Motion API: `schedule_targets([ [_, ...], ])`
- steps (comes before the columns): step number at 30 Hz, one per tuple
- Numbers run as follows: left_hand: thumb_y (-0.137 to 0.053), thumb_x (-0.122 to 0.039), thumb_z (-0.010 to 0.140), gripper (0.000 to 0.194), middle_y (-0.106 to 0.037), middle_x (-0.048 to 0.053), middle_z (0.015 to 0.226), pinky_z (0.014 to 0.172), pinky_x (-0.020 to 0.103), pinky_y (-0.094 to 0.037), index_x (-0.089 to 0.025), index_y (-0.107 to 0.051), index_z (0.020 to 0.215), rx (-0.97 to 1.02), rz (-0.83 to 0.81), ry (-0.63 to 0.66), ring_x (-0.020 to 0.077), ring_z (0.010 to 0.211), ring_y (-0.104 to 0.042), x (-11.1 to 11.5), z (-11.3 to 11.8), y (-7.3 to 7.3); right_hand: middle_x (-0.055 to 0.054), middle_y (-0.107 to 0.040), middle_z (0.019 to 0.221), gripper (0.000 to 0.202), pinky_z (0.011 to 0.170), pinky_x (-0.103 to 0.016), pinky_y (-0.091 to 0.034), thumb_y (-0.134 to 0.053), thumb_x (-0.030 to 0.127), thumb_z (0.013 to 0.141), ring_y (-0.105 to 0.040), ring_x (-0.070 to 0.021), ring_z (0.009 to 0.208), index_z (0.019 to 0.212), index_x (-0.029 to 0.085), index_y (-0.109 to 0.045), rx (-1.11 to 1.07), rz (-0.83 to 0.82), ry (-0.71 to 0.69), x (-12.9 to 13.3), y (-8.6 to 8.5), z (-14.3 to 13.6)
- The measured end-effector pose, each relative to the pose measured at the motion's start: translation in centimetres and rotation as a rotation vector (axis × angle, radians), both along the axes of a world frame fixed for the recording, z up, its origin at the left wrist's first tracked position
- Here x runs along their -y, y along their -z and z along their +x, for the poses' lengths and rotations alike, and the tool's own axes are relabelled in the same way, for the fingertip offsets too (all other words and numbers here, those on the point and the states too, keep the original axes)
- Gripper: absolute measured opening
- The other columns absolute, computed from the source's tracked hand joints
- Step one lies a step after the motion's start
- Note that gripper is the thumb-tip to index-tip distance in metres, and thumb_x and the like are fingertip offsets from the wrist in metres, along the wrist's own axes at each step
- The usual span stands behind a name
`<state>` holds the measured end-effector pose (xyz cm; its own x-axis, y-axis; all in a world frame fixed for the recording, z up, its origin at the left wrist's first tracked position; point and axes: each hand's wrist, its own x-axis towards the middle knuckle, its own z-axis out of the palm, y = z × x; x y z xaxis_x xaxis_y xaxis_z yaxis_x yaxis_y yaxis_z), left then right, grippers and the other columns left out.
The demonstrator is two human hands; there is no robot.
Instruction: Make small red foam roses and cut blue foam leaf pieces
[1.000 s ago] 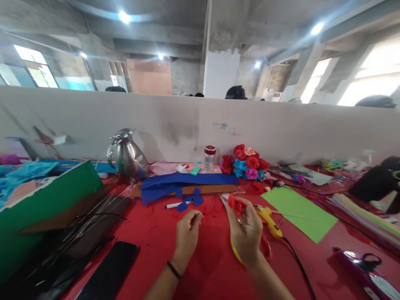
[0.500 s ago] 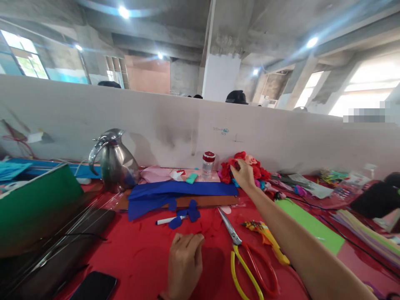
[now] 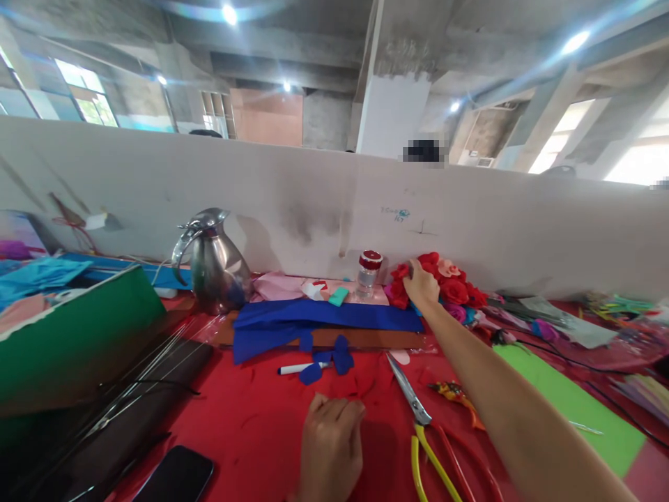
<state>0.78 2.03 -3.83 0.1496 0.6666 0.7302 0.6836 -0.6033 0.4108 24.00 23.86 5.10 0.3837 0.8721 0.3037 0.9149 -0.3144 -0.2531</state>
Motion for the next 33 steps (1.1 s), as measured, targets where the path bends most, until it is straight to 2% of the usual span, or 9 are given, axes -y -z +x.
schedule_targets([
  [4, -0.041, -0.004, 0.083, 0.027, -0.062, 0.001, 0.058, 0.059, 0.029, -0.033, -0.02, -0.06, 0.072, -0.013, -0.022, 0.005, 0.0148, 0.052, -0.052, 0.1, -0.1, -0.2, -0.012, -0.07, 0.106, 0.036, 0.08, -0.037, -0.048, -0.045, 0.03, 0.087, -0.065, -0.0278, 0.098, 0.119, 0.028, -0.063, 0.049, -0.059, -0.045, 0.4, -0.3, -0.4],
  [10, -0.043, -0.003, 0.082, 0.026, -0.065, 0.002, 0.062, 0.062, 0.031, -0.035, -0.02, -0.061, 0.072, -0.029, -0.08, 0.019, 0.0152, 0.054, -0.055, 0.1, -0.1, 0.0, -0.013, -0.07, 0.107, 0.037, 0.074, -0.035, -0.049, -0.04, 0.026, 0.087, -0.066, -0.0273, 0.096, 0.112, 0.024, -0.067, 0.09, -0.085, -0.047, 1.3, -0.8, -0.6],
  [13, -0.043, -0.005, 0.083, 0.026, -0.066, 0.002, 0.062, 0.062, 0.031, -0.036, -0.02, -0.062, 0.074, -0.047, -0.101, 0.028, 0.0156, 0.055, -0.056, 0.1, -0.1, 0.0, -0.011, -0.071, 0.106, 0.035, 0.074, -0.033, -0.048, -0.042, 0.024, 0.086, -0.066, -0.0256, 0.095, 0.109, 0.024, -0.069, 0.122, -0.111, -0.139, 2.2, -1.0, -2.0],
  [16, -0.043, -0.006, 0.083, 0.025, -0.067, 0.003, 0.064, 0.063, 0.031, -0.036, -0.019, -0.064, 0.076, -0.061, -0.107, 0.038, 0.0157, 0.057, -0.058, 0.1, -0.2, -0.1, -0.007, -0.073, 0.104, 0.032, 0.074, -0.03, -0.047, -0.047, 0.024, 0.084, -0.066, -0.0244, 0.095, 0.104, 0.027, -0.071, 0.15, -0.152, -0.312, 4.4, -1.2, -4.3],
  [20, -0.046, -0.005, 0.082, 0.023, -0.07, 0.004, 0.07, 0.067, 0.032, -0.038, -0.019, -0.065, 0.08, -0.07, -0.126, 0.015, 0.0167, 0.062, -0.061, -0.1, -0.4, 0.1, -0.001, -0.074, 0.099, 0.026, 0.071, -0.025, -0.045, -0.051, 0.025, 0.082, -0.067, -0.021, 0.092, 0.094, 0.03, -0.073, 0.163, -0.212, -0.554, 10.9, -1.7, -7.4],
  [25, -0.043, -0.001, 0.08, 0.03, -0.072, 0.004, 0.083, 0.07, 0.032, -0.043, -0.019, -0.064, 0.09, 0.012, -0.218, 0.016, 0.0173, 0.073, -0.063, -0.5, -0.7, 0.4, -0.001, -0.074, 0.079, 0.026, 0.061, -0.022, -0.041, -0.047, 0.02, 0.085, -0.067, -0.0157, 0.071, 0.078, 0.024, -0.071, 0.121, -0.267, -0.875, 22.5, -0.3, -9.0],
  [27, -0.039, 0.0, 0.079, 0.034, -0.07, 0.005, 0.09, 0.075, 0.031, -0.045, -0.019, -0.064, 0.094, 0.143, -0.255, 0.012, 0.0175, 0.083, -0.063, -0.8, -0.9, 0.1, 0.0, -0.072, 0.073, 0.027, 0.058, -0.021, -0.041, -0.046, 0.017, 0.085, -0.065, -0.014, 0.065, 0.075, 0.024, -0.069, 0.046, -0.242, -0.896, 26.7, 1.3, -8.7],
  [30, -0.038, -0.002, 0.079, 0.032, -0.065, 0.004, 0.086, 0.076, 0.029, -0.047, -0.018, -0.061, 0.094, 0.472, -0.322, -0.071, 0.0155, 0.081, -0.061, -1.5, -1.5, -0.9, 0.0, -0.072, 0.073, 0.028, 0.06, -0.021, -0.045, -0.044, 0.019, 0.087, -0.067, -0.0142, 0.065, 0.079, 0.025, -0.07, -0.149, -0.125, -0.842, 31.8, 4.2, -7.9],
  [33, -0.045, -0.007, 0.077, 0.028, -0.059, 0.002, 0.086, 0.062, 0.024, -0.046, -0.017, -0.057, 0.1, 0.805, -0.446, -0.182, 0.0104, 0.064, -0.055, -2.1, -2.5, -2.5, -0.002, -0.075, 0.079, 0.027, 0.062, -0.024, -0.05, -0.045, 0.025, 0.088, -0.069, -0.0165, 0.067, 0.085, 0.025, -0.071, -0.321, -0.035, -0.723, 35.1, 6.9, -7.2],
])
